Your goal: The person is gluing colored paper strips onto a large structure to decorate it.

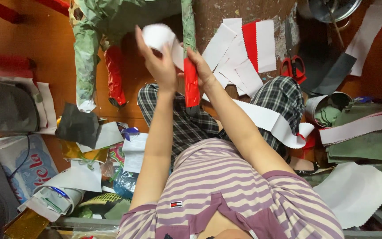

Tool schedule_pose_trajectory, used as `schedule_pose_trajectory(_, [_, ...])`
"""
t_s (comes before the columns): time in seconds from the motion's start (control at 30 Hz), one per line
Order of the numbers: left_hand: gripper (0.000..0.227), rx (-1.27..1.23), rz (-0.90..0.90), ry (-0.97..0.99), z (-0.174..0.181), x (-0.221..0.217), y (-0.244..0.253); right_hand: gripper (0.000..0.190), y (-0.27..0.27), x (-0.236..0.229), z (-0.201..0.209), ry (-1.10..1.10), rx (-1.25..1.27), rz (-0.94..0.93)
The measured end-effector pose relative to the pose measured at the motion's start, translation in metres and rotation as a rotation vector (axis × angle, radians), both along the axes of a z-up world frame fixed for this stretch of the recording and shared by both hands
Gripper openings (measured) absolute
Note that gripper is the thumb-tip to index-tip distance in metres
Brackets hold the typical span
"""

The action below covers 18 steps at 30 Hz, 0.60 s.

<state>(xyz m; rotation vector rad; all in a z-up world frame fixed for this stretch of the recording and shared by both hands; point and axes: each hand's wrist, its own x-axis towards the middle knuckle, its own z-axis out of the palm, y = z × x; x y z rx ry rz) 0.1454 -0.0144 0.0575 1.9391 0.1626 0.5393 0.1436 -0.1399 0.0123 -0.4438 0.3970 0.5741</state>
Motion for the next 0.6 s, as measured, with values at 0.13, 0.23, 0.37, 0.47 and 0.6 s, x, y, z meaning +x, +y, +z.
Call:
schedule_pose_trajectory(0.13, [0.078,0.004,-0.094,-0.151,-0.011,0.061,-0.013,0.075,0.006,-0.007,0.009,-0.274,-0.744,-0.096])
schedule_pose_trajectory(0.23, [0.066,0.202,-0.329,-0.009,-0.040,0.076,-0.045,0.059,0.004,-0.017,-0.019,-0.454,-1.093,-0.176])
schedule_pose_trajectory(0.37, [0.078,0.076,-0.577,0.151,-0.011,0.052,-0.063,0.018,-0.007,-0.025,-0.069,-0.500,-1.554,-0.182])
schedule_pose_trajectory(0.47, [0.074,-0.155,-0.453,0.252,-0.058,0.028,-0.032,0.018,-0.013,-0.015,-0.055,-0.157,-1.062,-0.228])
schedule_pose_trajectory(0.6, [0.047,-0.154,-0.418,0.482,-0.112,0.001,-0.016,0.012,-0.019,-0.011,-0.078,0.120,-0.344,-0.380])
